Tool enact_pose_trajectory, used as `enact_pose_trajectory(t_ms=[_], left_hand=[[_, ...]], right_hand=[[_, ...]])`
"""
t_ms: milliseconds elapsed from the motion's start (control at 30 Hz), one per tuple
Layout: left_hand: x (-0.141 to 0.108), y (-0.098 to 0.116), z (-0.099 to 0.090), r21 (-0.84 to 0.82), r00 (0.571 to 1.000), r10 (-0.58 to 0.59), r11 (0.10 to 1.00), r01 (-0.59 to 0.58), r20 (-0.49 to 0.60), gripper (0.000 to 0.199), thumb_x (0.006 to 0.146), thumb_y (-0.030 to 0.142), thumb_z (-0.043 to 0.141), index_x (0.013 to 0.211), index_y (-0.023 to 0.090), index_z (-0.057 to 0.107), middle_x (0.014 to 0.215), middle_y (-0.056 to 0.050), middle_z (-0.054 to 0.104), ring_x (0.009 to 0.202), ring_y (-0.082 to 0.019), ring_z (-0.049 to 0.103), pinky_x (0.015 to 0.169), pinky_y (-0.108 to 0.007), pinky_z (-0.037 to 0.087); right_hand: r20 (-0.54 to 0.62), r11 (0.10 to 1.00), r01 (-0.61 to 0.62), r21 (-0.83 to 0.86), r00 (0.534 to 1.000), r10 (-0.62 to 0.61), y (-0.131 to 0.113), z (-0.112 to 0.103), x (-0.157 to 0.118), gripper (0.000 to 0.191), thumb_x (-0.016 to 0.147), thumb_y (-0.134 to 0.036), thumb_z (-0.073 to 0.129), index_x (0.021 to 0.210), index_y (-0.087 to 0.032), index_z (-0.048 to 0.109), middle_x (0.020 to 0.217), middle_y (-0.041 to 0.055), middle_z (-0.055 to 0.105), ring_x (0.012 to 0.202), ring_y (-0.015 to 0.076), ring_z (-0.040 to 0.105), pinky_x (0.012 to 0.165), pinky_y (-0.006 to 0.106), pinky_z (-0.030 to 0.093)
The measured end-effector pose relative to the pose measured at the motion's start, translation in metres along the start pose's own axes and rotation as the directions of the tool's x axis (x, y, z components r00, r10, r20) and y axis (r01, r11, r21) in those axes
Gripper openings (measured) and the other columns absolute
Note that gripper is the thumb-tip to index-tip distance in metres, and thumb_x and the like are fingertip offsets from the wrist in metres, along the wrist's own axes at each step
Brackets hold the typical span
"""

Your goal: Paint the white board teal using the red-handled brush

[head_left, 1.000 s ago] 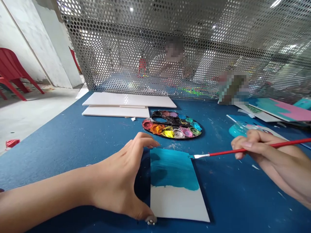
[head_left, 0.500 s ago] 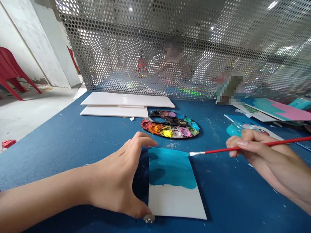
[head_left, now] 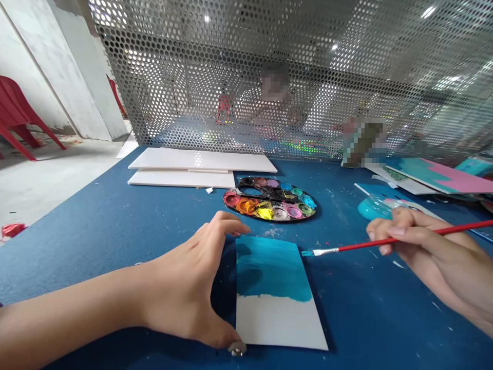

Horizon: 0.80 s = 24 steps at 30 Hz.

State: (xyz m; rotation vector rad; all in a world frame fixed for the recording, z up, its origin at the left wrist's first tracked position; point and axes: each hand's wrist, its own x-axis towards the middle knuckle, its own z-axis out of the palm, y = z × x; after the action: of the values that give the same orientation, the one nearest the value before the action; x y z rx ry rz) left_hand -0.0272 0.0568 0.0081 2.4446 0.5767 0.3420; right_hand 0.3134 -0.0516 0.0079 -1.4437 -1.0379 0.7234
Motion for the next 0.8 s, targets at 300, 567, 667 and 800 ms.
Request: enact_pose_trajectory(t_ms=[300, 567, 667, 800], left_hand=[[0.0029, 0.0002, -0.0002, -0.025, 1.000, -0.012, 1.000, 0.012, 0.001, 0.105, 0.051, 0.042, 0.096, 0.130, 0.026, 0.027, 0.135, -0.015, 0.043, 0.122, -0.042, 0.056, 0.096, -0.060, 0.055], [0.0015, 0.0003, 0.0005, -0.021, 1.000, -0.018, 1.000, 0.018, 0.007, 0.109, 0.052, 0.038, 0.101, 0.132, 0.025, 0.027, 0.136, -0.014, 0.042, 0.121, -0.041, 0.054, 0.097, -0.058, 0.054], [0.0012, 0.0009, 0.0003, -0.034, 0.999, -0.037, 0.999, 0.037, 0.012, 0.108, 0.052, 0.038, 0.101, 0.131, 0.025, 0.028, 0.134, -0.014, 0.043, 0.121, -0.040, 0.054, 0.098, -0.058, 0.054], [0.0007, 0.0028, -0.0007, -0.041, 0.999, -0.035, 0.999, 0.035, 0.003, 0.108, 0.052, 0.039, 0.101, 0.130, 0.024, 0.029, 0.133, -0.013, 0.043, 0.120, -0.040, 0.053, 0.098, -0.058, 0.053]], right_hand=[[0.026, 1.000, -0.005, 0.022, 1.000, 0.004, 0.0004, -0.0010, -0.0033, 0.038, 0.082, -0.038, 0.079, 0.055, -0.026, 0.055, 0.061, 0.0022, 0.054, 0.072, 0.0223, 0.051, 0.061, 0.029, 0.046], [0.063, 0.996, 0.088, -0.004, 0.994, -0.088, 0.0007, -0.0033, -0.0036, 0.035, 0.079, -0.035, 0.078, 0.055, -0.027, 0.054, 0.055, 0.0011, 0.054, 0.065, 0.0217, 0.048, 0.056, 0.028, 0.044], [0.119, 0.993, 0.113, -0.031, 0.987, -0.108, -0.0010, -0.0031, -0.0049, 0.035, 0.082, -0.037, 0.077, 0.056, -0.027, 0.056, 0.057, 0.0017, 0.057, 0.068, 0.0225, 0.051, 0.058, 0.029, 0.045], [0.125, 0.989, 0.136, -0.054, 0.984, -0.129, -0.0036, -0.0032, -0.0054, 0.036, 0.083, -0.041, 0.076, 0.056, -0.027, 0.057, 0.057, 0.0018, 0.056, 0.068, 0.0227, 0.051, 0.057, 0.030, 0.045]])
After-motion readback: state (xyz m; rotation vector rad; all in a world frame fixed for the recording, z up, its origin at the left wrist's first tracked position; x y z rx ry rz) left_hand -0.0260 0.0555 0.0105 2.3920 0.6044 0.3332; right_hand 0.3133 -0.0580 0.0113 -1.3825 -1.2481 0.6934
